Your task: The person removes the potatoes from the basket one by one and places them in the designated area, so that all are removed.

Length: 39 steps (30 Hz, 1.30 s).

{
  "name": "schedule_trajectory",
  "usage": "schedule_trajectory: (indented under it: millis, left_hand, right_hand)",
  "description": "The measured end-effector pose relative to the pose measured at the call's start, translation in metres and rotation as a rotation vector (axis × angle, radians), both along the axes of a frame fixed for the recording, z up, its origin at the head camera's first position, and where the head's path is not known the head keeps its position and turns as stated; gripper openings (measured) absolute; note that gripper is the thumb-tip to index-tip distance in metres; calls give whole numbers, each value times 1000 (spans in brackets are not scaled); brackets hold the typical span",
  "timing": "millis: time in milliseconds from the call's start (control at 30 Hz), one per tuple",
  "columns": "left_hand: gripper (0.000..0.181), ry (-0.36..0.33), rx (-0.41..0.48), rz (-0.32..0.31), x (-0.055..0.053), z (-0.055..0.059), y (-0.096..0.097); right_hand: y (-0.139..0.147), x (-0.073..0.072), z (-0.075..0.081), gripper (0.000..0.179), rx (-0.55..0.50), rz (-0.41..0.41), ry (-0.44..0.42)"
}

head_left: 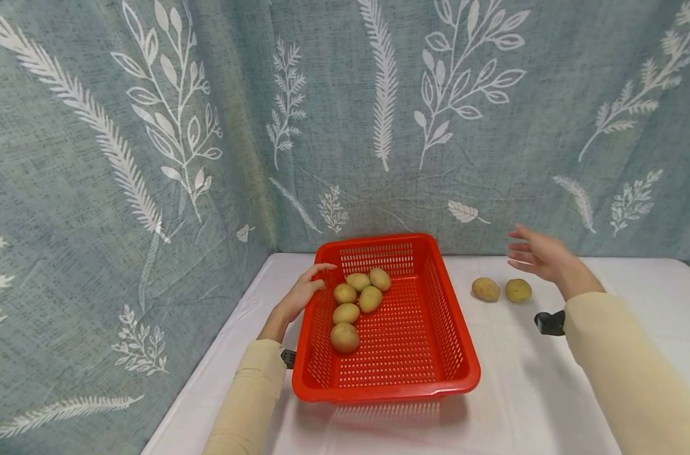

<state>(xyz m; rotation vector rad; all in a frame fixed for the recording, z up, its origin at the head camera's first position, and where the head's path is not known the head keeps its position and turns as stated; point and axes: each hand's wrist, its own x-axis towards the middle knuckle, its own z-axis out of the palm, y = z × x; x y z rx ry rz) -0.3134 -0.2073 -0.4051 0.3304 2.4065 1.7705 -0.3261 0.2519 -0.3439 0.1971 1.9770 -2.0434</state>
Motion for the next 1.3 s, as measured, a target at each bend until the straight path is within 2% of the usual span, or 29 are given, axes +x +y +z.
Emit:
schedule_trajectory:
  millis: [167,300,533,1033,1300]
  left_hand:
    - [49,-4,-1,2,0,-1,-1]
    - [49,-11,6,3,0,-2,-2]
    - [50,-21,17,-4,0,-2,-3]
    - [51,13,-17,4,-2,-3,-1]
    - [50,23,-14,1,-2,-1,-1]
  right_hand:
    - [-15,-2,2,68,23,11,18]
    - [-26,-6,5,67,39,54,47]
    - [-48,-10,18,65,40,108,84]
    - [-102,-14,27,60,-11,175,94]
    - [-130,-14,24,59,-84,208,75]
